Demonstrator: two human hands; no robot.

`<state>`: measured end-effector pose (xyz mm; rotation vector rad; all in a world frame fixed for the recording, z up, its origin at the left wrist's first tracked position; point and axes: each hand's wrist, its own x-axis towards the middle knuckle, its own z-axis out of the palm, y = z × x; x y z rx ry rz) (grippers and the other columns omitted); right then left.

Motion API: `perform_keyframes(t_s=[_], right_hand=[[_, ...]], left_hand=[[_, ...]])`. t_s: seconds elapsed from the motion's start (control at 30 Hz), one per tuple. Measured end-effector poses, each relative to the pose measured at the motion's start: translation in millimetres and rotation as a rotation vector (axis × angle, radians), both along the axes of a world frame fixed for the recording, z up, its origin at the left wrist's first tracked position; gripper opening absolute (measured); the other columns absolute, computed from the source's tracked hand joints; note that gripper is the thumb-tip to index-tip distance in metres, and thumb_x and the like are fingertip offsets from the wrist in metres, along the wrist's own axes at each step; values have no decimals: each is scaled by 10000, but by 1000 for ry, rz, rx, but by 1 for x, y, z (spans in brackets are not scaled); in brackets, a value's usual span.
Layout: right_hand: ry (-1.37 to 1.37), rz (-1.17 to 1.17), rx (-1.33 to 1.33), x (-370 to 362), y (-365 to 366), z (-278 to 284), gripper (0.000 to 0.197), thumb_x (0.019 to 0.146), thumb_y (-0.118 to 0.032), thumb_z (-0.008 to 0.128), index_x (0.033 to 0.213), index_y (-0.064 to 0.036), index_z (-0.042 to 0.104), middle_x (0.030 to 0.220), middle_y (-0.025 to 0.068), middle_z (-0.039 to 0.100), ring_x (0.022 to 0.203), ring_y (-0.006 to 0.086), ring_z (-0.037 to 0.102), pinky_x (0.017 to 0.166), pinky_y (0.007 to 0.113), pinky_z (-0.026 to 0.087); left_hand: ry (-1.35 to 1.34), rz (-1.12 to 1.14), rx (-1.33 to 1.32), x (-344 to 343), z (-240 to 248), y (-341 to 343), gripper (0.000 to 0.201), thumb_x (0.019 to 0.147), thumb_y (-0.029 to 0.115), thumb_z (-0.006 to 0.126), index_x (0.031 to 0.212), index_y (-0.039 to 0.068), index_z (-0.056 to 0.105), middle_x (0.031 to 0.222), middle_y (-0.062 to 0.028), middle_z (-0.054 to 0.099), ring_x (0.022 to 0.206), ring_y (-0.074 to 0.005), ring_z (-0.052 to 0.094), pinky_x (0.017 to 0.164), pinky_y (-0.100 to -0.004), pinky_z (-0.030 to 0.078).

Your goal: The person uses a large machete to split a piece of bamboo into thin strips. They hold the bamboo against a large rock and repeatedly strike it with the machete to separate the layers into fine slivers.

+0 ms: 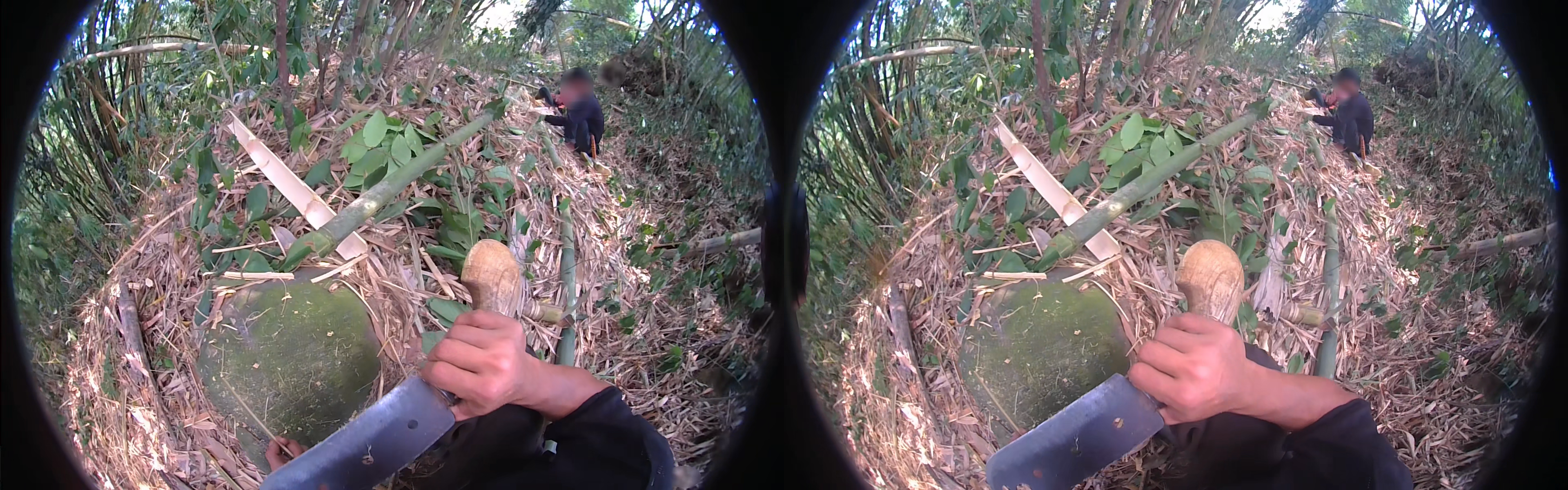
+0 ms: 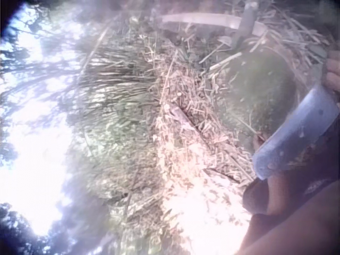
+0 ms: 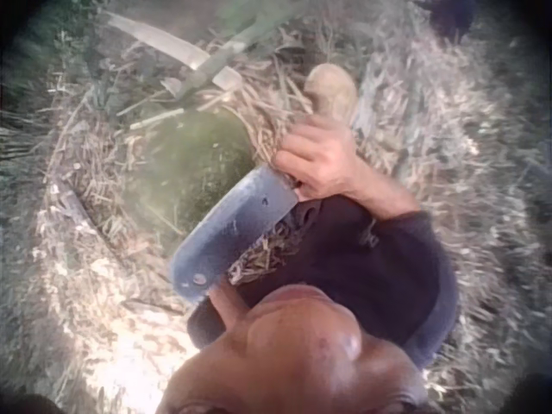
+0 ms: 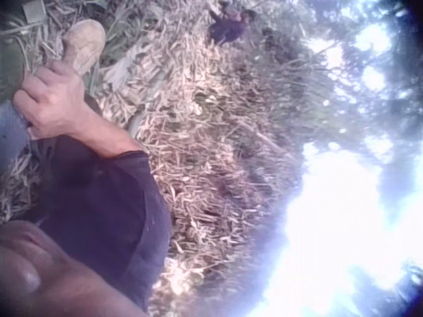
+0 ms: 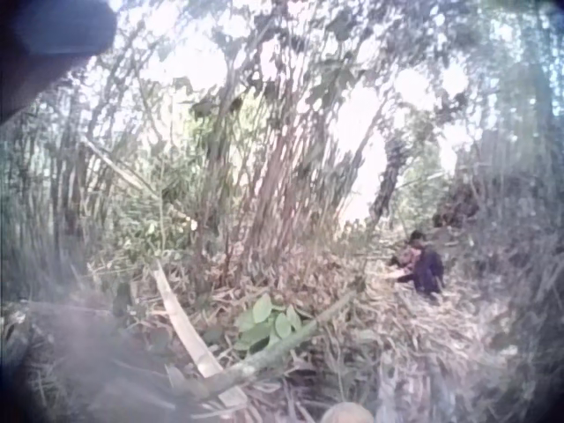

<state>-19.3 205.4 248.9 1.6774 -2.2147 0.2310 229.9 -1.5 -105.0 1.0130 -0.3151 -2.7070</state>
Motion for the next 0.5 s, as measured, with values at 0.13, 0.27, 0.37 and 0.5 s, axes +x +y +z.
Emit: perform_keyframes(t_s=[0.13, 0.27, 0.37, 0.5], right_hand=[[-68, 35, -31, -9, 2, 2, 305, 589, -378, 628, 731, -109, 600, 683, -12, 568, 566, 167, 574, 571, 310, 462], [-43, -34, -25, -11, 11, 3, 315, 536, -359, 632, 723, -113, 572, 682, -5, 544, 577, 176, 567, 570, 313, 459], [-27, -54, -61, -12, 16, 3, 334, 444, -305, 629, 694, -116, 516, 650, 2, 463, 582, 189, 541, 562, 314, 451], [-49, -7, -101, -20, 9, 3, 323, 459, -315, 634, 690, -121, 518, 646, -2, 461, 582, 186, 544, 555, 318, 442]], left_hand=[[14, -11, -40, 6, 0, -7, 326, 1024, 405, 341, 972, 126, 501, 527, -77, 425, 429, -214, 381, 388, -369, 326], [0, -17, -56, -6, 4, -4, 287, 999, 364, 392, 1003, 110, 526, 611, -72, 463, 517, -198, 424, 455, -356, 359], [-23, -6, -91, -15, 19, -3, 265, 980, 332, 429, 1027, 98, 544, 674, -69, 491, 583, -186, 457, 505, -347, 384], [-74, 70, -172, -26, 63, -13, 249, 955, 291, 480, 1058, 83, 569, 758, -64, 529, 671, -170, 500, 572, -334, 417]])
